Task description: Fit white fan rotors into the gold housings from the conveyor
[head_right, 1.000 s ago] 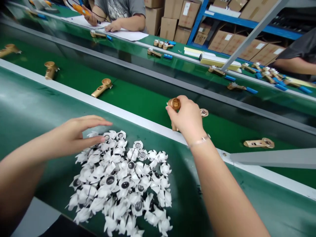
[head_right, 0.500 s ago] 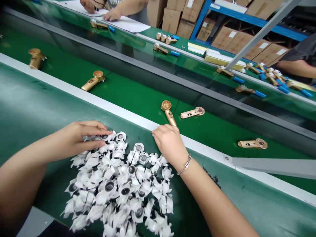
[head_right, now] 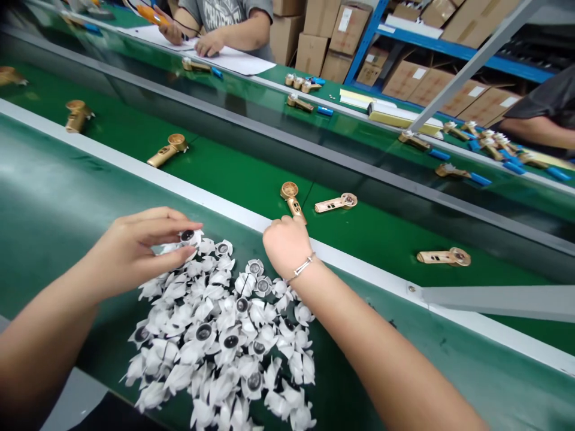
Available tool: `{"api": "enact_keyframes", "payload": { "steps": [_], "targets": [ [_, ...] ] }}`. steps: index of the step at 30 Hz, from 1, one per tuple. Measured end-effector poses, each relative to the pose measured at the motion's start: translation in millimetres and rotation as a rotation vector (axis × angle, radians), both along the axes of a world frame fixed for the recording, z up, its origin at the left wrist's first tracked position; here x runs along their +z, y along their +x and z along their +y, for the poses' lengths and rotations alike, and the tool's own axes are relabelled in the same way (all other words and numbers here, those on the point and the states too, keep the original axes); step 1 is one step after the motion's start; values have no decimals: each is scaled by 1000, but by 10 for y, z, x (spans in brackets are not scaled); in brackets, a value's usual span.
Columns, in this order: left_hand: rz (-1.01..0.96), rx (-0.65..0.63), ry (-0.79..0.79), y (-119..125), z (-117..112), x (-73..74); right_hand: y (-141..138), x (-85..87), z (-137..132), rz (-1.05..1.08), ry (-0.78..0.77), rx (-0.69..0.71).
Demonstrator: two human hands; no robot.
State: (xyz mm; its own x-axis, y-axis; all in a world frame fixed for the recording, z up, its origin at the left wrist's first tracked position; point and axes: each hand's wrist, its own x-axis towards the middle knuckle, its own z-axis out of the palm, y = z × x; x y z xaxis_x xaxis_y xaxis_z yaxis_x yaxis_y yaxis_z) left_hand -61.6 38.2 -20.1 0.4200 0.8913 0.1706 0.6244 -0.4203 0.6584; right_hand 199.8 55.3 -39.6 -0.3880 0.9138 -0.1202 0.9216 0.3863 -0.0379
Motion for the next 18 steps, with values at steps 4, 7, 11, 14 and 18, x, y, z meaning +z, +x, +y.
{"api": "enact_keyframes", "payload": {
  "steps": [4, 7, 11, 14, 18],
  "targets": [
    [-276, -63, -207, 236, -278, 198, -17, 272, -351, 282, 24, 55],
    [-306, -220, -297, 389, -424, 283, -36, 470, -709, 704, 13, 87],
    [-324, -257, -308, 503, -517, 339, -6, 550, -973, 1049, -40, 67],
    [-413, -165, -371, 570, -558, 365, 46, 542, -1027, 1045, -9, 96],
    [-419, -126, -371, 647, -606, 402, 100, 571, -1073, 993, 6, 110]
  ]
}}
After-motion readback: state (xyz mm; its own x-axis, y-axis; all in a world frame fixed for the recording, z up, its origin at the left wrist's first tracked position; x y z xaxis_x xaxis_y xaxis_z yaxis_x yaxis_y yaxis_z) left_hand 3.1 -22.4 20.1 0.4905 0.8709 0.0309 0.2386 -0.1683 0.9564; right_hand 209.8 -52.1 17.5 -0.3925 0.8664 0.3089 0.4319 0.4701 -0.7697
